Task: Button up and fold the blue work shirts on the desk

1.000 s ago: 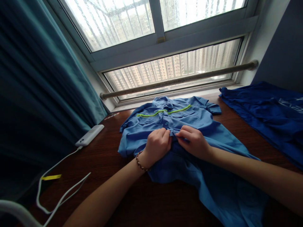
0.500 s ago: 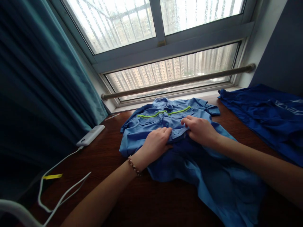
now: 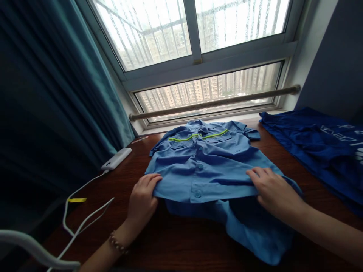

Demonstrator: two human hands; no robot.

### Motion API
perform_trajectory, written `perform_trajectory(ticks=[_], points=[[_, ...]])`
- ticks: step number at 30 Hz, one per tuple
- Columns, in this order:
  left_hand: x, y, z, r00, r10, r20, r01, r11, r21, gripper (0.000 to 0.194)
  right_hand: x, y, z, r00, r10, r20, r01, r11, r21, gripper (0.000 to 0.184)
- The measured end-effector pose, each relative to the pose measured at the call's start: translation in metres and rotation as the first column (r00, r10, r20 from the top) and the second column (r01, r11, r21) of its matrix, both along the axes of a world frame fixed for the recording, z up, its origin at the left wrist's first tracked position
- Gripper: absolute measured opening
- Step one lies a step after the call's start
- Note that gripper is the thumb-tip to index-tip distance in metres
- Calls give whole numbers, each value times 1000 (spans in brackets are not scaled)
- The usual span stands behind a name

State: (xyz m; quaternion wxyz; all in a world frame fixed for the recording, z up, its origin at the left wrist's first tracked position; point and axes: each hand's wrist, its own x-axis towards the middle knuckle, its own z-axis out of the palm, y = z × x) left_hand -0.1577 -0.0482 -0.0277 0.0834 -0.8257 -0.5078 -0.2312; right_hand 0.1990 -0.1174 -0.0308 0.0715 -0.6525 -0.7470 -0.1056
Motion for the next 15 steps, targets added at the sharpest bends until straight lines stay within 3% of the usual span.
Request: perform_trajectory(ticks=[2,4,7,9,10,12,15], points=[[-9,-4,5,973,38,228,-40,999,6,36,8,-10,-17,1000,-13,-5,13,999,30,48],[-12,-7,13,886,99,453,-100,995,-22,33,16,-15,-22,1000,-12,-24,13,999,50,44],[-15,-9,24,687,244,684,-187,970,-158,36,31,-21,-6,993,-57,-106,69,992,108,26],[-21,-9,24,631,341,697,-196,939,-282,38,46,-27,12,969,-113,-220,155,971,184,16],[-26,-9,22,653,369,662,-192,925,-327,39,55,-31,19,945,-142,-295,208,956,207,13],[-39,-11,12,766,365,529,-197,917,-348,38,74,-39,28,864,-212,-456,325,927,185,15],[-62,-18,-8,914,299,274,-232,940,-250,36,95,-51,19,751,-313,-581,412,910,43,17]])
